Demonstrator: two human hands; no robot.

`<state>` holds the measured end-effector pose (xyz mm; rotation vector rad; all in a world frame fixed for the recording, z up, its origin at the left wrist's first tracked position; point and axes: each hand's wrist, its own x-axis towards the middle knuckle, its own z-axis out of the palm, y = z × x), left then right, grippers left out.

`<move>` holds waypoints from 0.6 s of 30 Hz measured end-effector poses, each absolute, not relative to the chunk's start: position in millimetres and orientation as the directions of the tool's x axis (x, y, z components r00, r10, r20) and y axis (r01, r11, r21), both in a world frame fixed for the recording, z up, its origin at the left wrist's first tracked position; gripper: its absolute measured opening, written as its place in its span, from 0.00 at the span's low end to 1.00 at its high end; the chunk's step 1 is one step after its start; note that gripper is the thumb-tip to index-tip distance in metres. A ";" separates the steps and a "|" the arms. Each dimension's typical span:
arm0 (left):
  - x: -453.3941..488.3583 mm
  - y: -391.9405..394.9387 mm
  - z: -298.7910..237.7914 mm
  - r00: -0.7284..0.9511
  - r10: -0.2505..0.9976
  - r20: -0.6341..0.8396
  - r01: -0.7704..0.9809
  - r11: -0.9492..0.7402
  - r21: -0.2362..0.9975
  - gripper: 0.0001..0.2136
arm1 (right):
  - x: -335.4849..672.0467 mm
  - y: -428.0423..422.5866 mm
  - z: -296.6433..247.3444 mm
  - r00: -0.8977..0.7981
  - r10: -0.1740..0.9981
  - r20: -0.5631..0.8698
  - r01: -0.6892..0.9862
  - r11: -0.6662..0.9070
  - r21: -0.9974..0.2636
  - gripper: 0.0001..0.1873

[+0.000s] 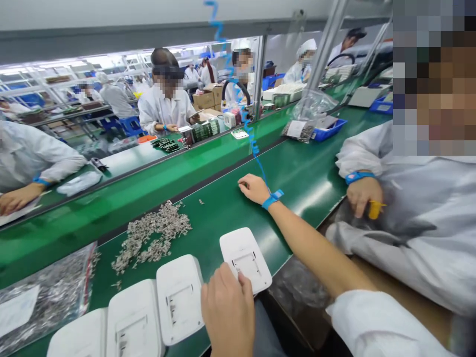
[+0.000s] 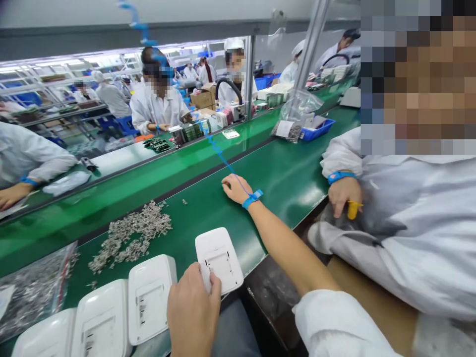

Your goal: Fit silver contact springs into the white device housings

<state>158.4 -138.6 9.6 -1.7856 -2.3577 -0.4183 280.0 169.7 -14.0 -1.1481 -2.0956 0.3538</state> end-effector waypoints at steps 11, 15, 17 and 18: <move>121.8 -162.0 21.4 -0.261 0.819 0.510 0.943 0.329 -0.046 0.18 | 152.5 154.5 -5.8 -0.794 0.484 0.369 0.367 0.864 -0.344 0.10; 105.8 -166.1 13.3 -0.207 0.809 0.551 0.969 0.248 0.000 0.21 | 154.8 152.1 -13.0 -0.797 0.491 0.353 0.393 0.864 -0.315 0.07; 98.0 -166.1 4.7 -0.221 0.805 0.551 0.968 0.252 0.020 0.22 | 161.6 150.1 -13.3 -0.801 0.488 0.345 0.402 0.867 -0.294 0.08; 94.8 -166.1 0.0 -0.231 0.805 0.547 0.966 0.257 0.028 0.22 | 164.7 149.3 -12.9 -0.801 0.490 0.344 0.406 0.867 -0.288 0.09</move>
